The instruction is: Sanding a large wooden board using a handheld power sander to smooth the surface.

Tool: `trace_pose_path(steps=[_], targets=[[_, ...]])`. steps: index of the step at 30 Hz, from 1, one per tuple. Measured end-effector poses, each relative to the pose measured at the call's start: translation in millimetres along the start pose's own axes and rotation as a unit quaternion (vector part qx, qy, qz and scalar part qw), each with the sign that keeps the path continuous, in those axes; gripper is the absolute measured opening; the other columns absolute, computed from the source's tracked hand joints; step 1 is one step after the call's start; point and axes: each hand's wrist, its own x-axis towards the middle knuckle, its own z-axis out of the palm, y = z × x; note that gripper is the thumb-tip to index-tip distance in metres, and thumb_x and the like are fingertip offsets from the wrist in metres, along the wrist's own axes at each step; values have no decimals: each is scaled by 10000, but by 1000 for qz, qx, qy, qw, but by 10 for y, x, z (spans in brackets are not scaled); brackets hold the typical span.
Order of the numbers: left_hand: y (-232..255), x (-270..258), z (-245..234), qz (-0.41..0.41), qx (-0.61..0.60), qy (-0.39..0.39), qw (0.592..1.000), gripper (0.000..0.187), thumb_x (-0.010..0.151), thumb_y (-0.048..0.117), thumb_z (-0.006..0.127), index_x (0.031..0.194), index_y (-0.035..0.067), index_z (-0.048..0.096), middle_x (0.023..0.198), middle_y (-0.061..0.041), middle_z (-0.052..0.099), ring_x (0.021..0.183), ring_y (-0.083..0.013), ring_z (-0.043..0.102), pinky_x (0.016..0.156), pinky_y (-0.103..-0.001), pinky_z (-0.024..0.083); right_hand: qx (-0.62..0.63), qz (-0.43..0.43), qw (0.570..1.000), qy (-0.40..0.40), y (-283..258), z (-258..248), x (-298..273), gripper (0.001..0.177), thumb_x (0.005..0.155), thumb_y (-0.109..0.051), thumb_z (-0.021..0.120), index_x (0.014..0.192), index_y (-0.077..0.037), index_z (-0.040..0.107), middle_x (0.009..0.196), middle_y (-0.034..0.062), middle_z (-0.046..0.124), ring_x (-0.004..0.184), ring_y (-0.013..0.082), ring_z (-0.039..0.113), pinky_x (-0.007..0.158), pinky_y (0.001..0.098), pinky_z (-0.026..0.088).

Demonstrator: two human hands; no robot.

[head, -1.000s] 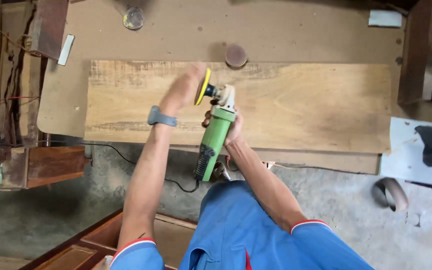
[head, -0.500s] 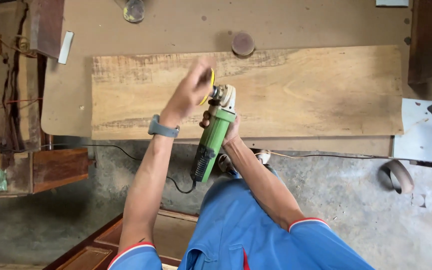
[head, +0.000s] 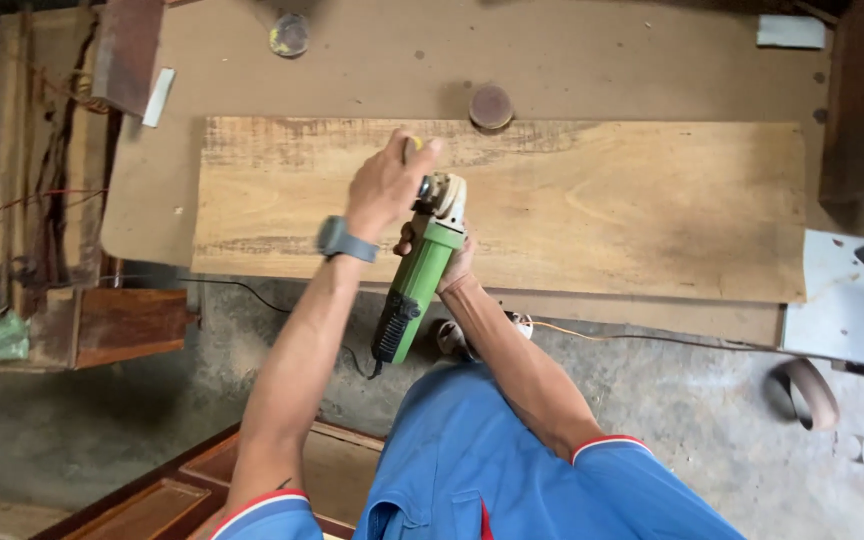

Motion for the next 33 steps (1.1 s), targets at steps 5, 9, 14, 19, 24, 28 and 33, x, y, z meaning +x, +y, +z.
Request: trace_pose_path(steps=[5,9,14,19,24,28,33], targets=[[-196,170,301,111,-59,83,989,542,886,704,586,1180,249,588,1003,-186,650,1081,-452,664,959,-537,483,27,33,999,6,20,32,-36,688,794,-619,548,1134,-37,689,903,269,665,754,422,660,738,499,521],[-136,228,330,195,-73,88,974,512,842,617,649,1252,322,567,1052,-151,641,1099,-419,666,936,-517,507,54,52,997,15,-65,77,17,667,818,-576,520,1178,-34,669,923,251,678,772,407,688,761,511,547],[60,336,210,43,-90,57,993,605,854,663,606,1273,226,594,1208,-207,669,1171,-400,656,929,-486,561,78,66,994,31,-267,112,23,648,843,-533,492,1222,-31,648,942,232,691,790,391,716,785,523,572],[162,384,50,-88,-112,37,989,954,802,826,569,1342,40,589,1305,-297,608,1211,-419,636,885,-487,595,29,80,995,45,-446,359,-48,850,852,-813,442,1178,-75,709,931,258,729,839,419,749,839,580,600],[158,366,103,-46,-116,28,992,911,823,753,645,1362,19,596,1402,-269,593,1293,-436,585,944,-523,568,21,108,992,64,-534,305,-41,823,817,-731,536,1311,-80,637,860,225,681,793,400,681,811,524,548],[-333,873,426,-16,-233,68,970,441,735,425,734,1050,116,712,1128,-149,666,1099,-350,643,791,-456,564,-9,101,993,61,-599,478,-115,783,845,-766,512,1186,-90,709,859,239,721,784,414,729,810,548,591],[-196,780,283,-82,-185,198,959,434,753,563,690,1085,288,741,963,-48,757,954,-234,731,732,-372,575,-45,24,995,82,-549,655,-183,831,822,-796,573,1191,-57,671,1080,249,749,919,410,767,895,605,606]])
